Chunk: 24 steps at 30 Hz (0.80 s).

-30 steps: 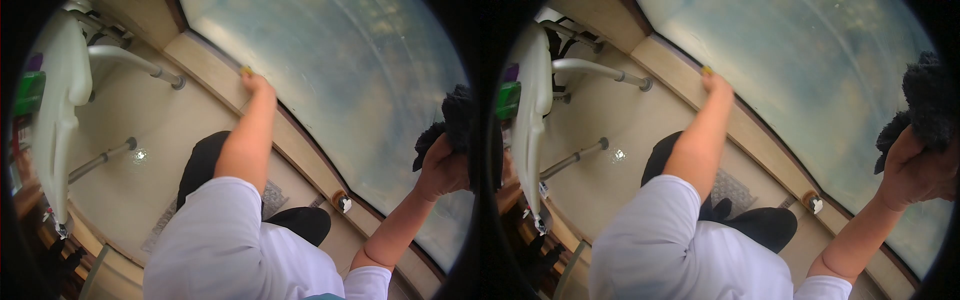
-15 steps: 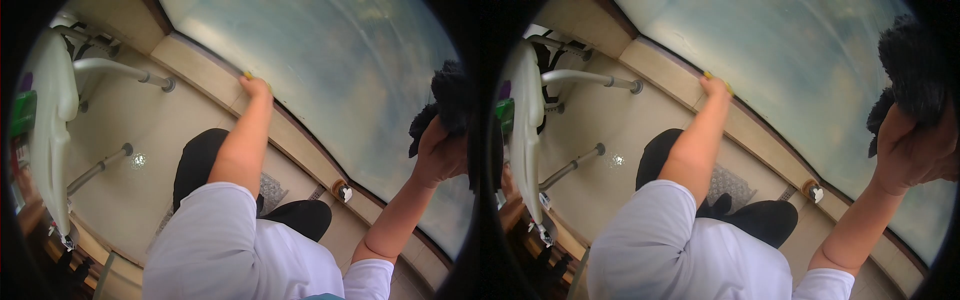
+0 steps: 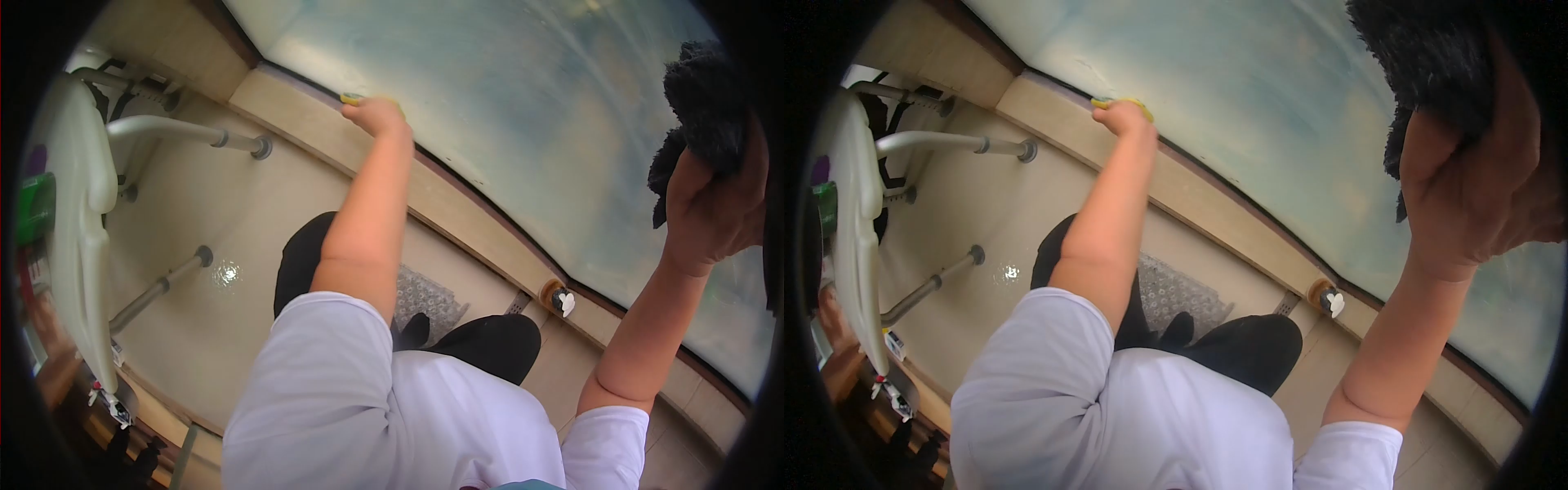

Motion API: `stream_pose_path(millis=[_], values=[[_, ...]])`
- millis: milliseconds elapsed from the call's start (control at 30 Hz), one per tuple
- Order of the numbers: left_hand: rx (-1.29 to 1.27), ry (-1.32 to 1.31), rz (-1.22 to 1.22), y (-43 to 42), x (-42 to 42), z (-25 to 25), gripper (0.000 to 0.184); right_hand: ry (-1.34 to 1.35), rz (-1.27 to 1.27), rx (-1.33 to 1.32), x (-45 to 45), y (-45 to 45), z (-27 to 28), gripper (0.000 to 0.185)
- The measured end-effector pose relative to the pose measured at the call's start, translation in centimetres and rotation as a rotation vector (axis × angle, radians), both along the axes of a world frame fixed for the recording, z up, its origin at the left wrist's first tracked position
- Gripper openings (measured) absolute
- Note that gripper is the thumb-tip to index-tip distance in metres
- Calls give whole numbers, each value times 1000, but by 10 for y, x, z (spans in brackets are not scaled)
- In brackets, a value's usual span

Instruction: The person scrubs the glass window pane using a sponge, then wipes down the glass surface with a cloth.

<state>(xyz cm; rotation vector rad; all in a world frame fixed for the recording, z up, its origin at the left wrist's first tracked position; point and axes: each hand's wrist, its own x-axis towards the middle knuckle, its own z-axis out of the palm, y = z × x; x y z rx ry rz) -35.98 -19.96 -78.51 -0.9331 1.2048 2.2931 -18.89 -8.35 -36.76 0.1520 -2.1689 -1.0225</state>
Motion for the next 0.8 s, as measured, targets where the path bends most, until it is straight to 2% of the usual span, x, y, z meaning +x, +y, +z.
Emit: stream_pose_path(millis=[67, 100, 133, 167, 200, 233, 300, 333, 367, 400, 567, 633, 700, 800], values=[[-24, -49, -31, 20, 40, 2, 38, -39, -29, 81, -2, -1, 6, 33], [-151, -106, -87, 40, 98, 32, 42, -66, -61, 136, -2, -3, 12, 33], [-296, -82, -344, 51, 140, 54, 45, -75, -74, 187, -4, -6, 15, 33], [-264, -129, -516, 54, 169, 86, 45, -84, -85, 238, -6, -9, 17, 34], [-135, -216, -406, 51, 159, 102, 43, -77, -84, 281, -5, -11, 17, 34], [-10, -306, -300, 45, 145, 114, 42, -71, -93, 198, -4, -15, 12, 34], [108, -471, -116, 30, 96, 103, 39, -27, -104, 59, -3, -19, 3, 33], [100, -390, -54, 22, 64, 80, 35, -3, -101, 44, -4, -22, -1, 33], [155, -349, 111, -7, 32, 122, 34, 22, -95, 39, -8, -24, -4, 33], [-64, -103, 136, -14, -3, 90, 31, 40, -84, 43, -11, -26, -7, 33], [-339, 14, -133, 11, 55, 101, 28, 106, -57, 30, -25, -34, -19, 32], [-447, 102, -307, 35, 115, 115, 27, 143, -43, 23, -27, -39, -24, 32], [-75, -150, -442, 11, 111, 164, 24, 163, -48, 2, -28, -46, -29, 33], [74, 34, -391, -10, 85, 200, 20, 37, -152, 6, -11, -55, -24, 29]])
